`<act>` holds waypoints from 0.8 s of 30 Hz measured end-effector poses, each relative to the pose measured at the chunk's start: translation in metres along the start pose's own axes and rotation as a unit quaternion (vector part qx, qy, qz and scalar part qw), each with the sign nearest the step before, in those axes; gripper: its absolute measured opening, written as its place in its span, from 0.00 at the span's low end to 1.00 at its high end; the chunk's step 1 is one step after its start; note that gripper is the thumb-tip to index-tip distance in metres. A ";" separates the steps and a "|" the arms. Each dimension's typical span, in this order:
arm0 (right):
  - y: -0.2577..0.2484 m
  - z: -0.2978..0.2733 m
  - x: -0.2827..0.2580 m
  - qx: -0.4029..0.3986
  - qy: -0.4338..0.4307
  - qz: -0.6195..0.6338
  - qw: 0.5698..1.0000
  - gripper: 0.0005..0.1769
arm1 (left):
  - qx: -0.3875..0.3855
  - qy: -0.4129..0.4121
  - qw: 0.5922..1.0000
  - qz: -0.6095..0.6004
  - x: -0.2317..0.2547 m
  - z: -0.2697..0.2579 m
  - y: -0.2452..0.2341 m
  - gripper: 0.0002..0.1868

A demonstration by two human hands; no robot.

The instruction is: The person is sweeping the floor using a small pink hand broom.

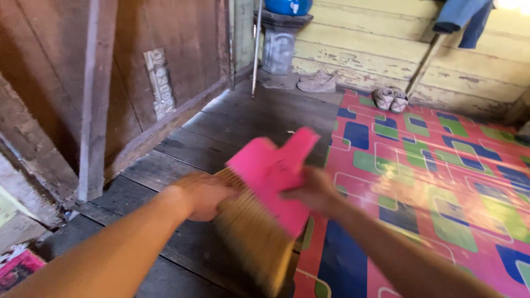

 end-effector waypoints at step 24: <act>-0.176 -0.036 0.087 0.134 0.099 -0.202 0.965 0.25 | -0.019 -0.009 0.999 0.024 0.043 0.029 -0.035 0.49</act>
Point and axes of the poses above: each hand's wrist, its own z-axis towards the middle knuckle, its own y-axis out of the palm, x = y × z, the point moved 3 cm from there along z, towards the middle knuckle, and after that the axes turned 4 degrees about x, right-handed, at the moved point
